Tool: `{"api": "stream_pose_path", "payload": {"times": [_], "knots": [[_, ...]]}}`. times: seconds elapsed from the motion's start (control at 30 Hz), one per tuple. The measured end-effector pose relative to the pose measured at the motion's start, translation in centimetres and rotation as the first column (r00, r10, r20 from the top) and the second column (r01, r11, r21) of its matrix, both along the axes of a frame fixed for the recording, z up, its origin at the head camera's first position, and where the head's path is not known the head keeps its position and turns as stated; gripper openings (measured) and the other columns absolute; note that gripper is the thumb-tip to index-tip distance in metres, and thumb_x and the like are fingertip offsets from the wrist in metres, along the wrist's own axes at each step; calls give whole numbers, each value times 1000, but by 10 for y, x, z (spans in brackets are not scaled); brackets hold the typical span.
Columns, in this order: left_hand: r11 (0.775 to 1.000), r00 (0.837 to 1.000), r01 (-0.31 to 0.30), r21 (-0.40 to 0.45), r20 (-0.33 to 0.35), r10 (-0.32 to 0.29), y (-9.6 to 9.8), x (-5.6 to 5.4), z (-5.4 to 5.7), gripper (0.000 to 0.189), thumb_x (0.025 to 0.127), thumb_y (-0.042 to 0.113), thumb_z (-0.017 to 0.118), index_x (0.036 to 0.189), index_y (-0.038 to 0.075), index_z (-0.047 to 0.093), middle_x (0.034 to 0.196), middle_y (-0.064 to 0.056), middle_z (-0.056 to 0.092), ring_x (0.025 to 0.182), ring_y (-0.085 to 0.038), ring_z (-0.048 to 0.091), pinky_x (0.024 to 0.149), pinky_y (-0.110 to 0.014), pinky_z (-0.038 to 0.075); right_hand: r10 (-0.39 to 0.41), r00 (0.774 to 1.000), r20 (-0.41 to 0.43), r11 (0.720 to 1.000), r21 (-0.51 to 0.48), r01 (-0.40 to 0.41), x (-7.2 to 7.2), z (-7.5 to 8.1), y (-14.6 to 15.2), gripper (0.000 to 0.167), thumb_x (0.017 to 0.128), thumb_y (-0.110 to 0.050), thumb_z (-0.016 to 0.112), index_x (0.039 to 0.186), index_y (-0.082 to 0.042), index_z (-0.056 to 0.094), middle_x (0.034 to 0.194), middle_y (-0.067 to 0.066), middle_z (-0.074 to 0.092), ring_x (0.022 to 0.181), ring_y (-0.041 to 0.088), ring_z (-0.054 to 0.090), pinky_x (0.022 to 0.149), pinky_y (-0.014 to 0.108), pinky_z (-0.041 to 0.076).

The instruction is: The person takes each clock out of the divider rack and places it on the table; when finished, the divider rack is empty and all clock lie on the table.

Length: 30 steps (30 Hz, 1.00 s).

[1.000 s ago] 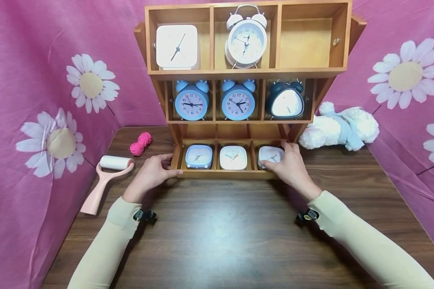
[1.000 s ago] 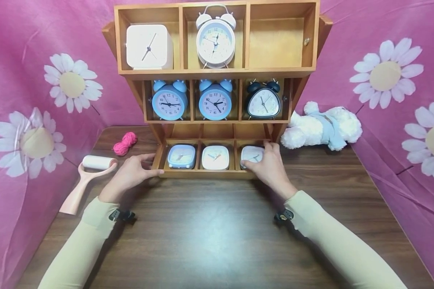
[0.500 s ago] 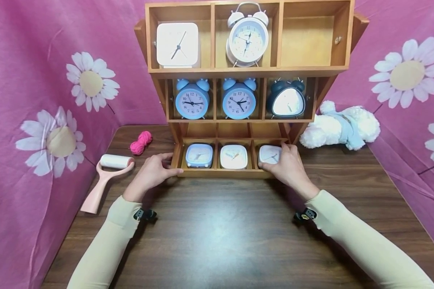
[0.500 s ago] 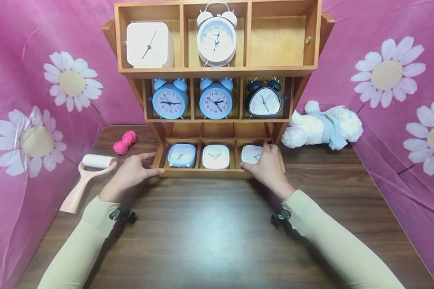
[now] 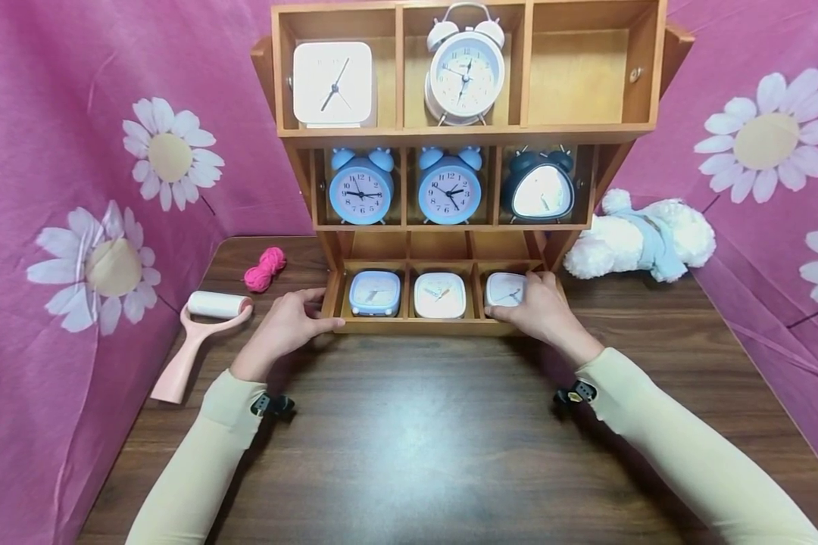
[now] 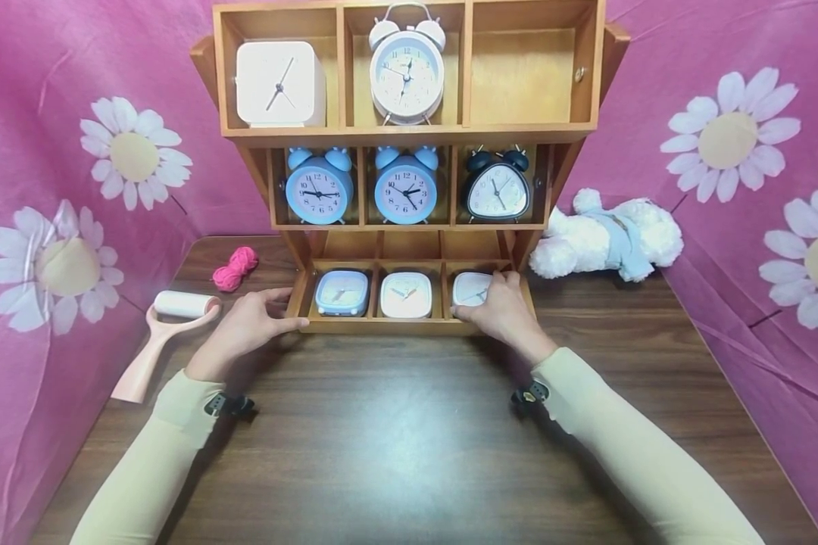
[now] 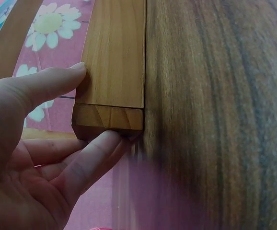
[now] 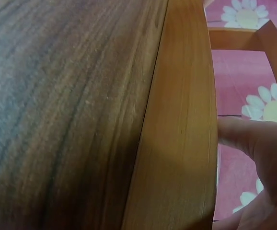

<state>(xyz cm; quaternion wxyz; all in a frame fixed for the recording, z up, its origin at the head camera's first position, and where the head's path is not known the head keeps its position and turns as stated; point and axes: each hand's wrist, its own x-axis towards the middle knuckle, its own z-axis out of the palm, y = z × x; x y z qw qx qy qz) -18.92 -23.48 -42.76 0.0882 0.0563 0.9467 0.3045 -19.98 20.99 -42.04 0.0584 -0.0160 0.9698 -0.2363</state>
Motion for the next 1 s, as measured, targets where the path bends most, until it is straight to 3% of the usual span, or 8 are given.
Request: {"api": "stream_pose_path", "payload": {"times": [0.33,0.67,1.0], "knots": [[1000,1000,-4,4,-15,4,1,1,-1,84,96,46,88,161,2,58,125,-22,83,117,-36,79,101,-56,61,-39,998,-52,999,-34,37,2,-6,-3,108,87,-45,89,157,21,40,153,43,43,133,54,53,115,66,49],[1000,1000,-8,14,-14,8,2,3,-2,83,96,45,88,160,2,59,124,-22,83,116,-35,80,100,-55,61,-90,991,-95,994,-76,83,7,-11,-8,111,86,-41,88,164,18,34,162,42,35,140,57,51,117,66,48],[1000,1000,-7,19,-21,7,-1,2,-2,83,96,46,88,160,2,59,122,-21,83,115,-35,80,99,-55,61,-98,983,-158,990,-119,80,11,1,-5,106,86,-36,89,162,15,37,161,39,35,140,53,48,118,68,47]]}}
